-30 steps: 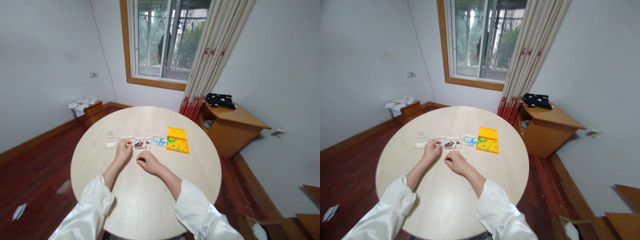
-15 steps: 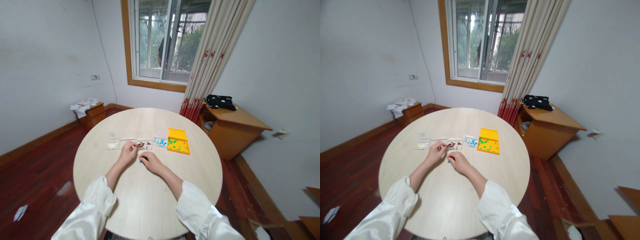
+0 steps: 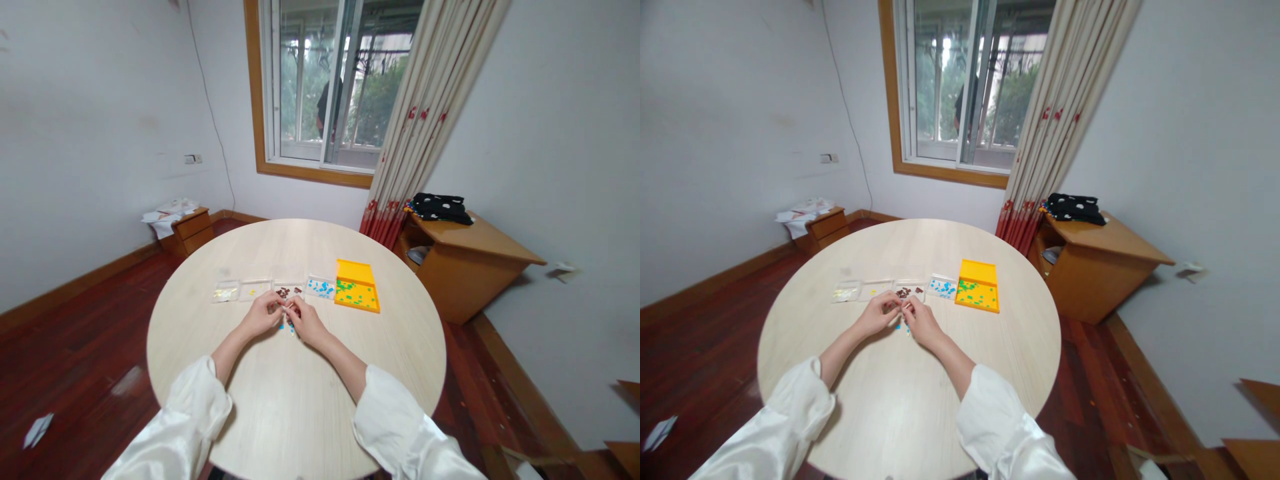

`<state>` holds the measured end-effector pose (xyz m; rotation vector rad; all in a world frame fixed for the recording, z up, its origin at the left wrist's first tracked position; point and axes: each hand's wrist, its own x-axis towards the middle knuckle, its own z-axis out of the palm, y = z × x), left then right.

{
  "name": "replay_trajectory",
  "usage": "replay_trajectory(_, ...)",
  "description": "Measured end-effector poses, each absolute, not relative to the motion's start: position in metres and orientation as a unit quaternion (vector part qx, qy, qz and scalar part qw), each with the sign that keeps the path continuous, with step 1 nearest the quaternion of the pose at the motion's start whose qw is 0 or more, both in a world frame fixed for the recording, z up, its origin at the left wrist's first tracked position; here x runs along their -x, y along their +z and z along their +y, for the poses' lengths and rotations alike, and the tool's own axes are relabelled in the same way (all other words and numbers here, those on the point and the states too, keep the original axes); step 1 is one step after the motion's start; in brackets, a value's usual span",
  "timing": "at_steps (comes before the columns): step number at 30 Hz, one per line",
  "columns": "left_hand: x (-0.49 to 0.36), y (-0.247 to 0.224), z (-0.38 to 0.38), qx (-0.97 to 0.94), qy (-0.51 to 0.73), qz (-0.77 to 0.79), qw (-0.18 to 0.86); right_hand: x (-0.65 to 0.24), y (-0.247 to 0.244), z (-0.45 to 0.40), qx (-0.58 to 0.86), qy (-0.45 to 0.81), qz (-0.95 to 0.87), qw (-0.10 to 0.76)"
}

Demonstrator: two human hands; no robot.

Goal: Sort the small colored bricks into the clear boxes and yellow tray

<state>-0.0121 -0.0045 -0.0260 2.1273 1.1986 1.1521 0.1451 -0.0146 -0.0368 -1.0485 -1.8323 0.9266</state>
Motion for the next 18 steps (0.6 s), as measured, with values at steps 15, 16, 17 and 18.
replay_trajectory(15,0.0106,-0.0299,-0.0072,-0.778,0.411,0.413,0.234,-0.1457,-0.0364,-0.0139,0.421,0.343,-0.731,0.413)
replay_trajectory(16,0.0107,-0.0302,-0.0070,-0.777,0.411,0.414,0.235,-0.1457,-0.0359,-0.0141,0.422,0.340,-0.733,0.411)
replay_trajectory(17,0.0107,-0.0305,-0.0069,-0.777,0.411,0.415,0.237,-0.1459,-0.0354,-0.0143,0.422,0.337,-0.736,0.409)
replay_trajectory(18,0.0108,-0.0308,-0.0068,-0.775,0.411,0.416,0.239,-0.1460,-0.0350,-0.0145,0.421,0.334,-0.738,0.409)
